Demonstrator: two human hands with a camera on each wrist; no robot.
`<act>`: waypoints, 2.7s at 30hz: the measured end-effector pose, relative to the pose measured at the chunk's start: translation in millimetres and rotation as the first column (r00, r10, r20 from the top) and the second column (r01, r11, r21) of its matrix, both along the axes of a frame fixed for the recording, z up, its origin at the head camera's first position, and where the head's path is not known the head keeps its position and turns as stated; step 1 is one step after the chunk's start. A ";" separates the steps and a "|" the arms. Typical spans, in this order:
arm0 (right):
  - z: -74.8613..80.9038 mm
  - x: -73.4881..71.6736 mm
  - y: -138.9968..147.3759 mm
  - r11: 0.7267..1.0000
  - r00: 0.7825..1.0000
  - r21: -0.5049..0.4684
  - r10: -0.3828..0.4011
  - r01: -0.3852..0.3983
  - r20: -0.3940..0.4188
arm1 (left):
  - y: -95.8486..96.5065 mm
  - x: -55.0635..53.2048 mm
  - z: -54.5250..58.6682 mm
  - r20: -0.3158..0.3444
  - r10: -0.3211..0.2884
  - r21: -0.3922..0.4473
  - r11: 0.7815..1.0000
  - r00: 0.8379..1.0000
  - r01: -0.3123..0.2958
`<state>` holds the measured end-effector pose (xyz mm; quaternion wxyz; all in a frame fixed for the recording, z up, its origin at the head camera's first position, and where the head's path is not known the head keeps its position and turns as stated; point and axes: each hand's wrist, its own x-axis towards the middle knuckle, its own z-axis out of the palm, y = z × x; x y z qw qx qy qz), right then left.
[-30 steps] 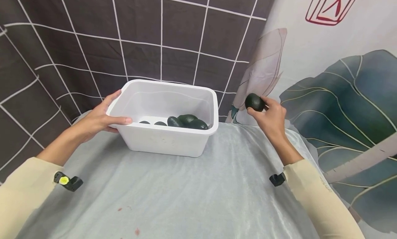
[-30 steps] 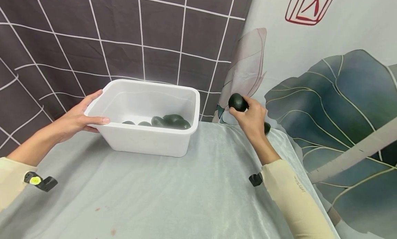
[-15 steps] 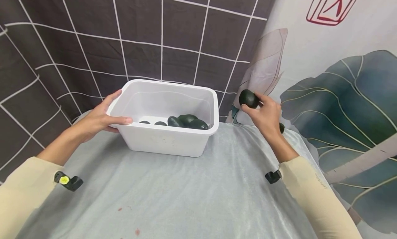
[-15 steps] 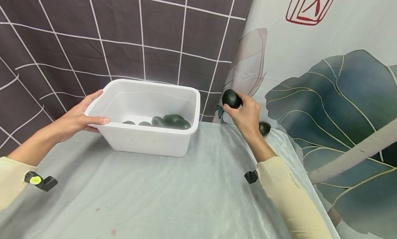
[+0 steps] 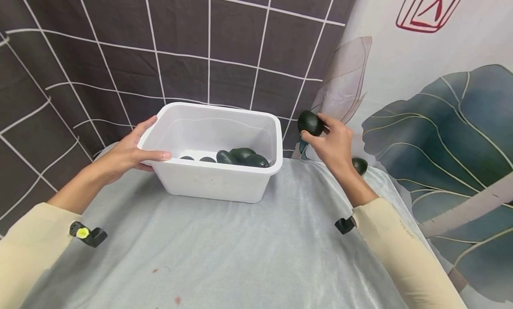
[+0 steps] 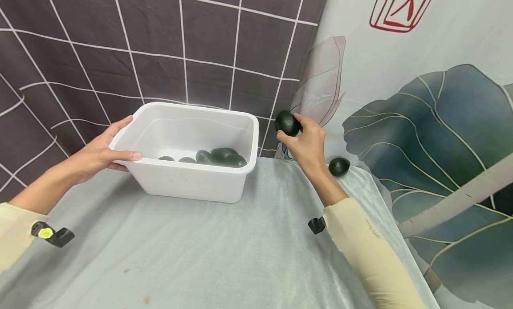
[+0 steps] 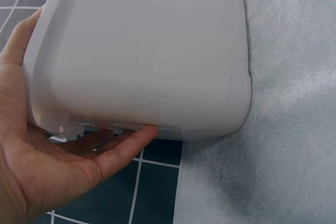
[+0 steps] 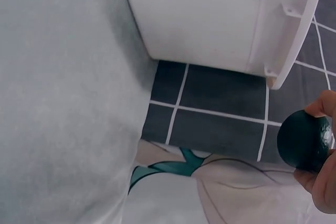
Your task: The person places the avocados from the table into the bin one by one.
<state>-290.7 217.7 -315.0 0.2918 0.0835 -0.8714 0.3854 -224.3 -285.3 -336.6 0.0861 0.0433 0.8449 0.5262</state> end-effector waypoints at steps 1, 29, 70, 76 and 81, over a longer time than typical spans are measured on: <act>1.1 -0.1 -1.9 1.000 1.000 -0.004 0.005 -0.005 0.003 | -0.1 0.1 0.0 0.000 0.000 0.000 1.000 1.000 0.000; 17.5 3.1 -44.1 0.990 0.989 -0.033 0.138 -0.136 0.044 | -0.5 1.7 0.6 -0.012 -0.005 0.003 1.000 1.000 0.005; 10.1 1.8 -81.1 0.976 0.972 0.026 0.213 -0.216 0.101 | 0.2 1.8 1.4 -0.006 0.001 -0.018 1.000 1.000 -0.001; 8.2 3.5 -77.7 0.978 0.975 0.033 0.202 -0.206 0.097 | -0.1 1.9 1.1 -0.009 -0.001 -0.010 1.000 1.000 0.001; 7.8 4.6 -75.2 0.979 0.975 0.034 0.197 -0.201 0.103 | 0.1 1.9 1.3 -0.009 -0.004 -0.007 1.000 1.000 0.004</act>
